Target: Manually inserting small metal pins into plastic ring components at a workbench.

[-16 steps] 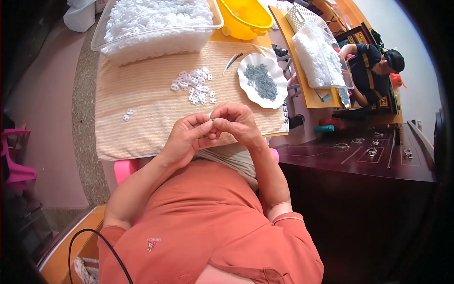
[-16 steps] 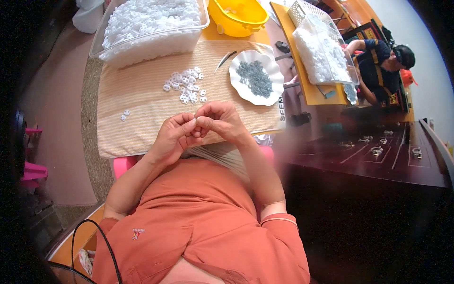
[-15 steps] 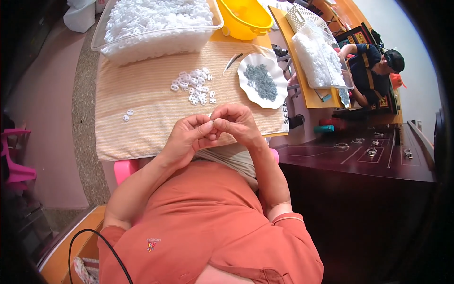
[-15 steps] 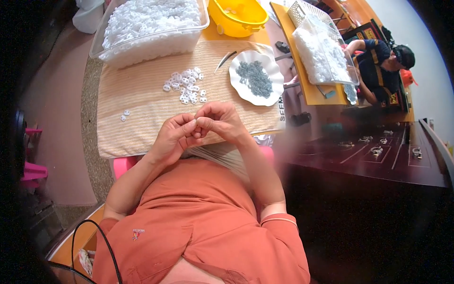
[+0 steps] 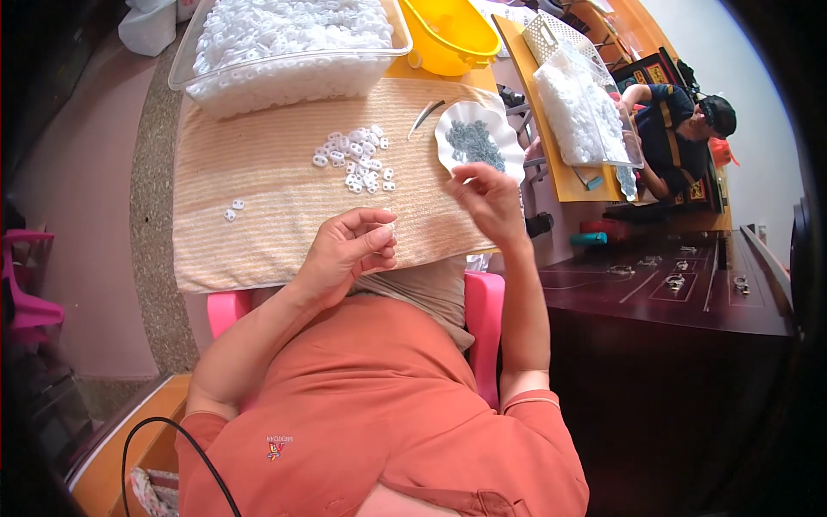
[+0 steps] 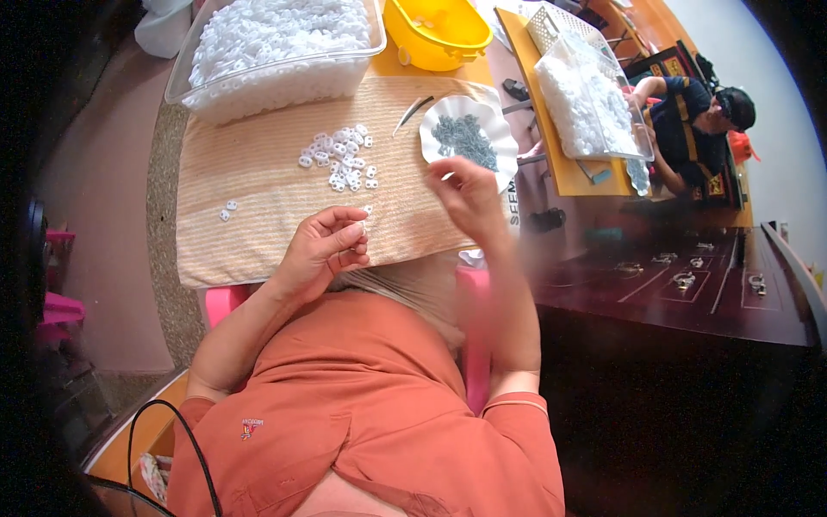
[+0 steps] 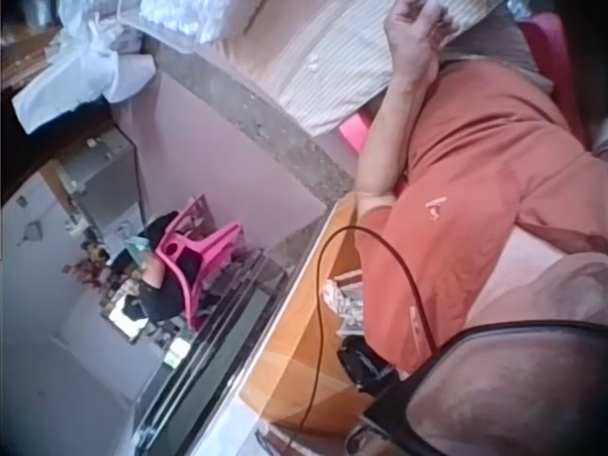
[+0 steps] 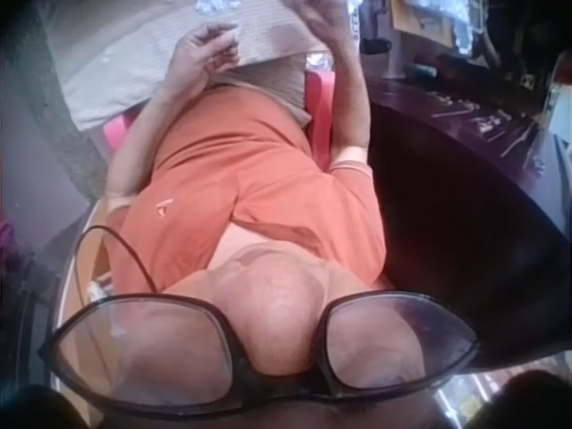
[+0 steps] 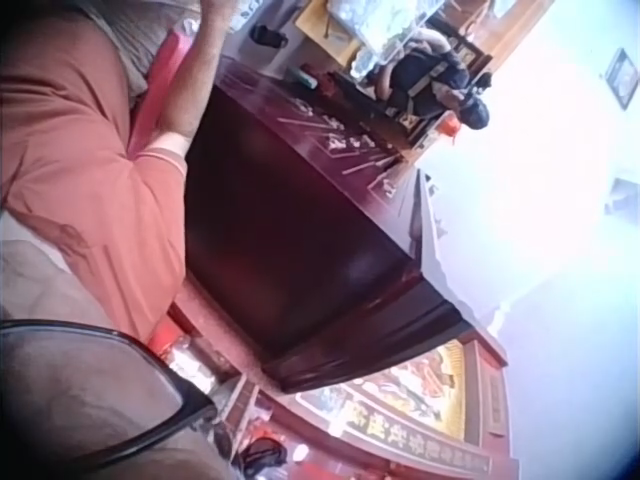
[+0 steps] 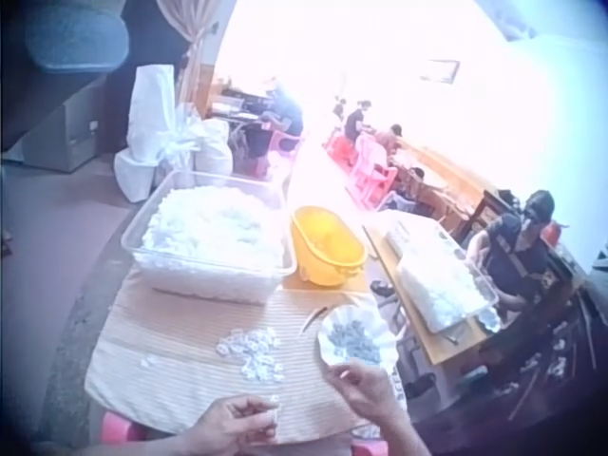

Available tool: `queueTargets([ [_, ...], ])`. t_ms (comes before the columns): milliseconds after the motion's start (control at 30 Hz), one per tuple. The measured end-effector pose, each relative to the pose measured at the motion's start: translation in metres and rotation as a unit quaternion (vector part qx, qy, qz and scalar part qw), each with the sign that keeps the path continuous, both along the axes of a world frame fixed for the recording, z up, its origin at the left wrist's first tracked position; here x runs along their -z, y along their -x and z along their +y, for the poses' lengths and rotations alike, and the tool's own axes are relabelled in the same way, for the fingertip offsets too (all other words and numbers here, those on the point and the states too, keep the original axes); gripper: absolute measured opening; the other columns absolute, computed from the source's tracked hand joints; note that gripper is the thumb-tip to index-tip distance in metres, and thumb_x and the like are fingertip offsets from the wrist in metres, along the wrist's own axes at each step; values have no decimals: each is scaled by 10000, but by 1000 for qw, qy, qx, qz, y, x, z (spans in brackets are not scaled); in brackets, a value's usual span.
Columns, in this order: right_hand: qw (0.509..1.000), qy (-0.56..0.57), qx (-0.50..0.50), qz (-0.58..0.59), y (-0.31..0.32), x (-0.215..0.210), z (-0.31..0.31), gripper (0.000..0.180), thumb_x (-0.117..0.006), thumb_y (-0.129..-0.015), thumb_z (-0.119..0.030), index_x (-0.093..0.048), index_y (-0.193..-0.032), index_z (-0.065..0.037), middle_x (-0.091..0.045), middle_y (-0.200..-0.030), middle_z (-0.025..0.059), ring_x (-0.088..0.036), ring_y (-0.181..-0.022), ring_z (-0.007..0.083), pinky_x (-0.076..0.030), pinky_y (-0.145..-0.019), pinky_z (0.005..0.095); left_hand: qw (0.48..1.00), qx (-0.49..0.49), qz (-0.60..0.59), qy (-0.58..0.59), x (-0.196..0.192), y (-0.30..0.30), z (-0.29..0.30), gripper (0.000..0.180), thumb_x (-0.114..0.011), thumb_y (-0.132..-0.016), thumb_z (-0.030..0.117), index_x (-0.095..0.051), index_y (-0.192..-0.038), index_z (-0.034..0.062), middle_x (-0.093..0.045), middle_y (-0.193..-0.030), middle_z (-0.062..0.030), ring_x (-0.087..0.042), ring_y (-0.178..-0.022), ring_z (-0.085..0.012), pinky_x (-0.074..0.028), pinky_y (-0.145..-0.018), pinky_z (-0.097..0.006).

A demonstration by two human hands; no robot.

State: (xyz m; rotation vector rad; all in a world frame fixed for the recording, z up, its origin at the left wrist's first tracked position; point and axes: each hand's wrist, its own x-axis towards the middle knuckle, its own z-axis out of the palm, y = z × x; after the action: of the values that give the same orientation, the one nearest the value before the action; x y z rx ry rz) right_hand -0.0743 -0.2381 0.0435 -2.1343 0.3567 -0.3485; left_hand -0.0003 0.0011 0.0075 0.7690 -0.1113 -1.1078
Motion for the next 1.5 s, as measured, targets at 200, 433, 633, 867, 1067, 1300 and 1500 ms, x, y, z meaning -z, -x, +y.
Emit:
queueTargets([
  [200,950,298,27,87,-15,-3,-47,183,-672,-782,-81,-666,-957,-29,-686,-799,115,-677,-736,241,-512,-676,344,1000,0,-1,-2,3,0,-1,164,-629,-906,73,-619,-1058,12,-646,-855,-36,-629,-757,-96,-572,-694,-253],
  [433,921,360,-1,148,-30,-6,-46,216,-624,-793,-119,-657,-998,-61,-688,-853,141,-660,-841,331,-506,-743,417,1000,-14,4,-14,5,0,-1,159,-631,-902,69,-620,-1050,10,-646,-856,-35,-629,-751,-96,-571,-697,-250],
  [633,901,396,-20,176,-37,2,-51,227,-601,-793,-106,-658,-1010,-68,-686,-864,155,-656,-855,347,-501,-768,437,1000,-15,4,-18,1,-1,-1,156,-638,-897,67,-622,-1041,8,-646,-856,-35,-629,-747,-95,-572,-698,-254],
  [867,891,407,-31,198,-41,0,-50,207,-568,-795,-104,-665,-973,-63,-673,-869,194,-648,-861,366,-496,-787,448,1000,-11,0,-19,4,-1,0,148,-635,-896,64,-622,-1037,20,-646,-850,-36,-631,-747,-99,-571,-689,-254],
  [1067,884,417,-42,206,-43,0,-47,173,-570,-798,-116,-667,-923,-44,-664,-859,212,-644,-859,381,-491,-784,455,1000,-8,-4,-23,3,1,-1,146,-629,-899,66,-620,-1041,33,-642,-844,-31,-631,-750,-100,-573,-694,-255],
  [1300,889,407,-66,201,-45,-9,-39,133,-573,-803,-124,-654,-855,-33,-658,-827,212,-639,-834,389,-486,-766,458,999,-11,-3,-34,1,1,-1,143,-629,-900,70,-618,-1037,32,-638,-847,-30,-627,-749,-100,-569,-698,-251],
  [1500,892,401,-69,198,-43,-8,-40,157,-604,-810,-175,-651,-842,-29,-655,-800,207,-639,-814,386,-485,-750,454,1000,-11,-3,-29,4,1,-1,139,-626,-901,63,-617,-1036,31,-637,-848,-31,-628,-750,-100,-571,-701,-251],
])
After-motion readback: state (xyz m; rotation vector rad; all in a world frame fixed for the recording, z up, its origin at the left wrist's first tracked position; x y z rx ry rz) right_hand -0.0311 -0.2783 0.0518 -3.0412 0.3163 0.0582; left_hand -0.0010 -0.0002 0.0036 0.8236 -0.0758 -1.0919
